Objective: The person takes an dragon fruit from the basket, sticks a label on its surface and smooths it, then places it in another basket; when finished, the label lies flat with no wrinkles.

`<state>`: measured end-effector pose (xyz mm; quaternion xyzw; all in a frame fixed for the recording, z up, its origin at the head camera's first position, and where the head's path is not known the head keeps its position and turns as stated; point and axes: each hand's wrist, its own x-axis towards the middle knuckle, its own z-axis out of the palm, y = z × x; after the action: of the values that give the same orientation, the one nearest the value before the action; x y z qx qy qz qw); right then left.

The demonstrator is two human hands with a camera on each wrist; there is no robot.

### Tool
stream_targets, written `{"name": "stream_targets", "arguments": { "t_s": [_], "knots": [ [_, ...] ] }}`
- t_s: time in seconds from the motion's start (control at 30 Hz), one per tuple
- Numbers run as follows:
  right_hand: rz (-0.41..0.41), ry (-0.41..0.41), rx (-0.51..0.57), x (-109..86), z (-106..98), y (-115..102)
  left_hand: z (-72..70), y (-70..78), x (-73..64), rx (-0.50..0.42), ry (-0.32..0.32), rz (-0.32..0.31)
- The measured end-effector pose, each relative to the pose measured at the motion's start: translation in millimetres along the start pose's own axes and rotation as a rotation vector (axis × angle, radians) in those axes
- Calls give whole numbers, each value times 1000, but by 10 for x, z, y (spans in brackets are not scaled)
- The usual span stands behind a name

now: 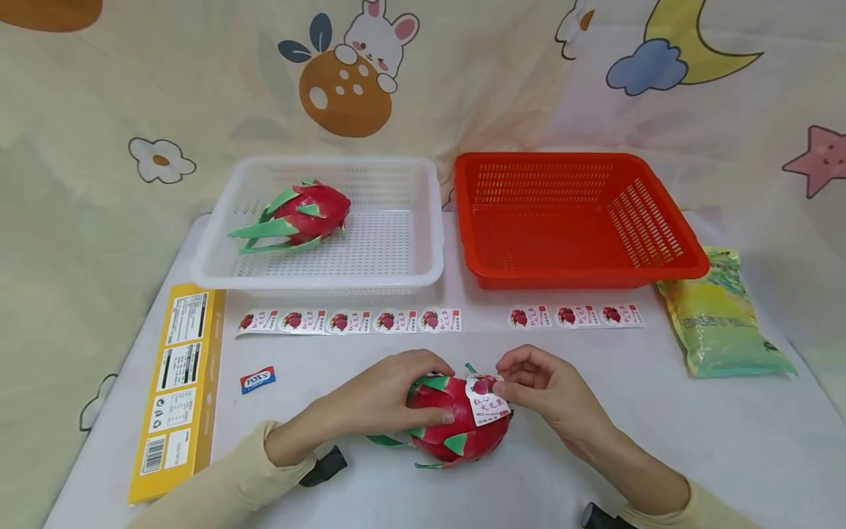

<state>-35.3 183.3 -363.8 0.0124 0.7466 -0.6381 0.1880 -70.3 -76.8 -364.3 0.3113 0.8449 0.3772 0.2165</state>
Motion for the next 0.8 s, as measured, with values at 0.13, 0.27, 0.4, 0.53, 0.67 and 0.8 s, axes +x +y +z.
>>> {"name": "stream_targets", "arguments": {
  "t_s": [0.13,0.27,0.4,0.53,0.67,0.8],
  "knots": [
    [28,37,-10,-10,47,29,10,-6,-13,-21,1,-2],
    [54,55,-36,-22,89,50,16,-7,-19,-30,3,-3],
    [82,75,-82,-37,120,63,24,-6,-21,-31,1,-9],
    [81,90,-133,-42,134,77,33,-9,-24,-25,6,-3],
    [122,78,-134,-34,121,93,48,-13,-33,-44,11,5],
    [211,29,-71,-25,101,117,69,-23,-52,-64,17,16]
  ]
}}
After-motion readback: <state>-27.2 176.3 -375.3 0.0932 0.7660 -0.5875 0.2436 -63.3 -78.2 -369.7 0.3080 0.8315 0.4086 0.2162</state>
